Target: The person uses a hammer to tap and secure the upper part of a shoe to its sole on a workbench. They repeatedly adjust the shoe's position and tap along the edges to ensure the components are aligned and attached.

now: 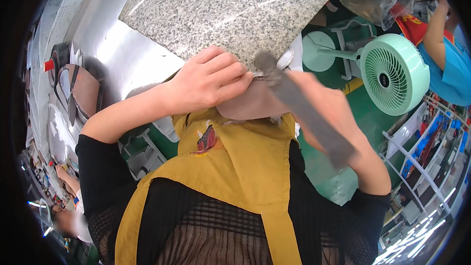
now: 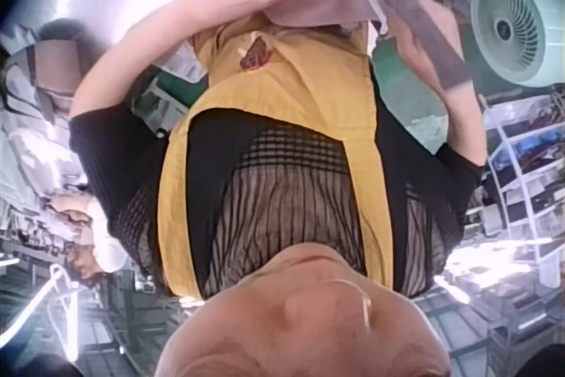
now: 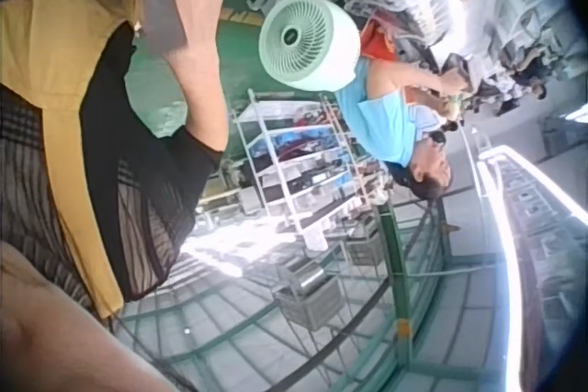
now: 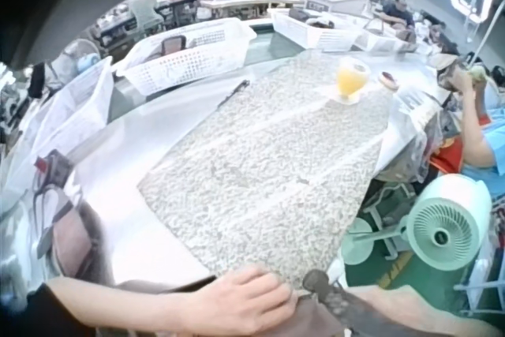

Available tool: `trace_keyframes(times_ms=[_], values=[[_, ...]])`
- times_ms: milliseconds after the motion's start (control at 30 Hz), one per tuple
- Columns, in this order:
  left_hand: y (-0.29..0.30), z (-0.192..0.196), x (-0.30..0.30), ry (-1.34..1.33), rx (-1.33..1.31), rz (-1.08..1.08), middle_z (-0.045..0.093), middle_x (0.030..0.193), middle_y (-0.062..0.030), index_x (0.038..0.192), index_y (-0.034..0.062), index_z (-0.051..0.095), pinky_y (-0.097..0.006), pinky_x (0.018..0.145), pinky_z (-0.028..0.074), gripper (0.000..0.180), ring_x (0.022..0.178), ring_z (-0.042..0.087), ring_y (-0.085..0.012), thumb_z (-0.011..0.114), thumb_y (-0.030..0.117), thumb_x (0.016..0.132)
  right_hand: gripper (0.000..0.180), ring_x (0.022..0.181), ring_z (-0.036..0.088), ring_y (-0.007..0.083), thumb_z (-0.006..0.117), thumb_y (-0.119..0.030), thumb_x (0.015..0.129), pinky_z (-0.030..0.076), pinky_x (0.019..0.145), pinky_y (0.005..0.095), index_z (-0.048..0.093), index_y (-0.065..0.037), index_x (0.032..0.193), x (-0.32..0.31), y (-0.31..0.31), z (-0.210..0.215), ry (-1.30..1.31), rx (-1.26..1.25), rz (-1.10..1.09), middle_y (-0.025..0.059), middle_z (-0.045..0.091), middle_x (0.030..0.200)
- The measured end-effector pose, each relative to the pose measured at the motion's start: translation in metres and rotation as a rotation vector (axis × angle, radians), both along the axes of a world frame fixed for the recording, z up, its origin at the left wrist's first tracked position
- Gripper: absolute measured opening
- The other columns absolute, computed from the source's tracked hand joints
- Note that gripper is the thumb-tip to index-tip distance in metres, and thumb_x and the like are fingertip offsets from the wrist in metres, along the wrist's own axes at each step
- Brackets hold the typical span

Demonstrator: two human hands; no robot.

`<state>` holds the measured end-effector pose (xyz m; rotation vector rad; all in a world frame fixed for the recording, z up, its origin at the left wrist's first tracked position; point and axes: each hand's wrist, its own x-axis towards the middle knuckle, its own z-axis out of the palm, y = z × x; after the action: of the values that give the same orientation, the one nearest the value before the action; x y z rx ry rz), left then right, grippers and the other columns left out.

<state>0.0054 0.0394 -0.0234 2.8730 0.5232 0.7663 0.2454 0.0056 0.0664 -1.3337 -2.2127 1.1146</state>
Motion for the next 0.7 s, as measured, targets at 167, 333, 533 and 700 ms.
trace_keyframes(times_ms=[167,333,533,700], values=[[-0.001,-0.002,-0.001,0.010,0.044,-0.008,0.051,0.083,-0.0030,0.094,0.0042,0.059,-0.030,0.074,0.044,0.029,0.083,0.053,-0.0180,0.060,0.010,0.066,0.032,0.079,0.059,0.0392,0.053,-0.001,0.083,0.048,0.065,0.0344,0.051,-0.005,0.115,-0.001,0.014,0.014,-0.047,-0.284,0.038,0.0180,0.059,0.094],[-0.003,0.003,-0.002,-0.013,-0.032,0.074,0.052,0.084,-0.0007,0.094,0.0088,0.060,-0.034,0.082,0.041,0.026,0.083,0.052,-0.0170,0.061,0.009,0.068,0.035,0.077,0.060,0.0355,0.055,-0.003,0.080,0.048,0.062,0.0391,0.046,-0.006,0.113,-0.006,0.000,-0.009,-0.212,-0.104,0.149,0.0161,0.058,0.084],[-0.003,0.001,-0.010,-0.091,-0.204,0.126,0.053,0.082,-0.0002,0.088,0.0099,0.062,-0.036,0.086,0.040,0.022,0.082,0.052,-0.0172,0.062,0.009,0.066,0.039,0.081,0.061,0.0352,0.056,-0.003,0.077,0.049,0.065,0.0387,0.046,-0.004,0.115,-0.008,0.006,0.003,-0.184,-0.241,0.131,0.0165,0.060,0.091],[-0.007,-0.002,-0.008,-0.044,0.073,0.089,0.052,0.081,-0.0017,0.088,0.0067,0.061,-0.038,0.086,0.042,0.023,0.081,0.053,-0.0169,0.059,0.010,0.066,0.046,0.086,0.061,0.0348,0.057,-0.002,0.075,0.050,0.068,0.0370,0.046,-0.002,0.119,-0.003,0.002,0.001,-0.021,-0.114,0.070,0.0176,0.059,0.098]])
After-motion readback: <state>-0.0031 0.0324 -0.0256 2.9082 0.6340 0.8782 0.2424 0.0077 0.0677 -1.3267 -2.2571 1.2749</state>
